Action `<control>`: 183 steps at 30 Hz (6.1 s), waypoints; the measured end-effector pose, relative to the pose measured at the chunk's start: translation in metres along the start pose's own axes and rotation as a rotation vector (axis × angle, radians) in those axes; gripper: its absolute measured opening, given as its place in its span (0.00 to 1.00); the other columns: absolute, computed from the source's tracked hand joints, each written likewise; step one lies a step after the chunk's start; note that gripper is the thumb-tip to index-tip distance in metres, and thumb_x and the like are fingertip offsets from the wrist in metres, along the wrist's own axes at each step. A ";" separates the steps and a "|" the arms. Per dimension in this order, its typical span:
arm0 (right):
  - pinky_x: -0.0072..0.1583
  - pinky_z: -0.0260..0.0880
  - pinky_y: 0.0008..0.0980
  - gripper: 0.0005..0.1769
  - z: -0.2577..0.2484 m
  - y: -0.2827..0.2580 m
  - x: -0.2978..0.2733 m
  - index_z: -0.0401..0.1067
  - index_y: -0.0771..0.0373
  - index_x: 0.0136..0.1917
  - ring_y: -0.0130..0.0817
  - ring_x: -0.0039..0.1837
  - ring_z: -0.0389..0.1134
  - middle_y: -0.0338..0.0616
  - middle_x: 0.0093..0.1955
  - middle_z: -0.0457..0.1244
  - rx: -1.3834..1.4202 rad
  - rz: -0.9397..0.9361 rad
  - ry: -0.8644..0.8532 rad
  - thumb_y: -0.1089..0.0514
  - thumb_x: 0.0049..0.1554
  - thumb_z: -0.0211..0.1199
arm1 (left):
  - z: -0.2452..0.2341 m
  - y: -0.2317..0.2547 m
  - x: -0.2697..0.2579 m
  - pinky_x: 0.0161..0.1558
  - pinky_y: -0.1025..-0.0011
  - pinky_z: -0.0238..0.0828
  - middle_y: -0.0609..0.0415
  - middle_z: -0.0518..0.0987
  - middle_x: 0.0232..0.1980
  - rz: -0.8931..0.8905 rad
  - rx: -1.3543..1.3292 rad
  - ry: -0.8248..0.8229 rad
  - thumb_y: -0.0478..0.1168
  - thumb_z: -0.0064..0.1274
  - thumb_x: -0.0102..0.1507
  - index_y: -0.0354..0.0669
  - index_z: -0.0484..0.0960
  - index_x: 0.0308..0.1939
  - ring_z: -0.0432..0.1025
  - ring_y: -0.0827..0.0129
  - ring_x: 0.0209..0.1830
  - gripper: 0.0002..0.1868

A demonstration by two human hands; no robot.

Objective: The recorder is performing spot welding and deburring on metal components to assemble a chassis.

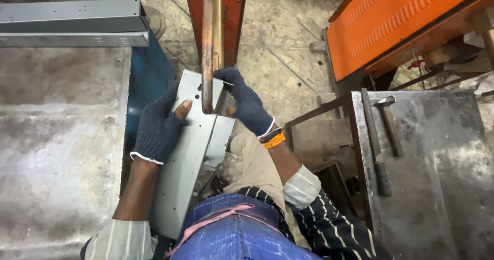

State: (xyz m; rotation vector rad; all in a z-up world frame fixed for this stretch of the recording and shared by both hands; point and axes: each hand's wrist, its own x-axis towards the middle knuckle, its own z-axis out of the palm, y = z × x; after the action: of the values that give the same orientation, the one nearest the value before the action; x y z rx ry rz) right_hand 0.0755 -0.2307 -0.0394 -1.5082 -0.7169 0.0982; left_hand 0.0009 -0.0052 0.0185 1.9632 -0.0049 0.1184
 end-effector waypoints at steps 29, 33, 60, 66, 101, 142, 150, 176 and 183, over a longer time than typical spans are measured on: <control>0.64 0.74 0.35 0.41 0.064 -0.008 -0.025 0.61 0.60 0.67 0.36 0.65 0.72 0.45 0.61 0.67 -0.275 0.049 0.437 0.59 0.47 0.81 | -0.013 0.004 -0.011 0.37 0.71 0.72 0.50 0.85 0.39 -0.095 0.043 -0.033 0.45 0.58 0.65 0.37 0.80 0.64 0.73 0.76 0.31 0.26; 0.66 0.71 0.37 0.42 0.070 -0.011 -0.024 0.62 0.59 0.67 0.36 0.64 0.69 0.46 0.61 0.64 -0.275 0.002 0.448 0.60 0.45 0.82 | -0.017 -0.006 -0.013 0.36 0.73 0.73 0.50 0.86 0.42 -0.097 -0.017 -0.020 0.44 0.60 0.65 0.32 0.79 0.62 0.74 0.77 0.32 0.25; 0.65 0.68 0.29 0.21 0.026 0.023 -0.034 0.72 0.64 0.69 0.25 0.63 0.67 0.38 0.60 0.68 0.289 0.178 0.216 0.57 0.65 0.67 | -0.018 -0.006 -0.015 0.35 0.74 0.73 0.53 0.86 0.44 -0.111 -0.040 -0.071 0.43 0.58 0.65 0.38 0.79 0.66 0.72 0.79 0.32 0.26; 0.48 0.65 0.21 0.14 0.034 0.014 -0.025 0.76 0.61 0.61 0.18 0.47 0.61 0.32 0.48 0.67 0.149 0.253 0.334 0.56 0.64 0.64 | -0.020 0.000 -0.014 0.33 0.72 0.72 0.51 0.85 0.40 -0.159 -0.001 -0.082 0.44 0.58 0.64 0.38 0.79 0.65 0.73 0.77 0.29 0.26; 0.56 0.68 0.25 0.11 0.040 0.011 -0.028 0.76 0.65 0.61 0.21 0.54 0.66 0.35 0.55 0.69 0.143 0.137 0.388 0.62 0.65 0.63 | -0.020 0.004 -0.011 0.36 0.73 0.76 0.49 0.85 0.48 -0.117 -0.101 -0.119 0.40 0.60 0.65 0.35 0.77 0.66 0.75 0.77 0.36 0.26; 0.61 0.72 0.35 0.42 0.075 -0.033 -0.037 0.64 0.60 0.70 0.40 0.59 0.72 0.48 0.59 0.67 -0.459 0.041 0.520 0.59 0.45 0.77 | -0.029 -0.004 0.006 0.44 0.68 0.73 0.44 0.86 0.44 -0.022 0.181 -0.215 0.44 0.56 0.66 0.36 0.80 0.63 0.75 0.71 0.37 0.24; 0.69 0.73 0.36 0.40 0.052 -0.013 -0.029 0.64 0.58 0.73 0.40 0.67 0.72 0.46 0.65 0.66 -0.447 -0.001 0.492 0.64 0.48 0.73 | -0.021 0.004 0.022 0.40 0.71 0.70 0.53 0.84 0.43 0.051 0.009 -0.181 0.42 0.53 0.68 0.37 0.81 0.63 0.69 0.78 0.35 0.21; 0.67 0.67 0.40 0.39 0.113 -0.041 -0.064 0.57 0.59 0.79 0.46 0.66 0.68 0.49 0.65 0.65 -0.605 0.060 0.512 0.61 0.57 0.67 | -0.040 -0.015 0.057 0.48 0.59 0.71 0.43 0.84 0.38 0.057 0.494 -0.154 0.62 0.60 0.64 0.42 0.89 0.48 0.79 0.53 0.41 0.27; 0.71 0.67 0.39 0.42 0.108 -0.042 -0.061 0.56 0.60 0.80 0.49 0.72 0.66 0.53 0.73 0.62 -0.579 0.026 0.509 0.64 0.54 0.64 | -0.041 -0.035 0.058 0.40 0.56 0.70 0.37 0.80 0.34 0.135 0.604 -0.117 0.64 0.62 0.68 0.37 0.88 0.43 0.76 0.48 0.34 0.30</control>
State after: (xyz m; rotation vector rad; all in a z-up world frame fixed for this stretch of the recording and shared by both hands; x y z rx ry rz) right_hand -0.0410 -0.1709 -0.0338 -1.9844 -0.3186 -0.4988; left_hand 0.0570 0.0493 0.0071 2.5712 -0.1996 0.1004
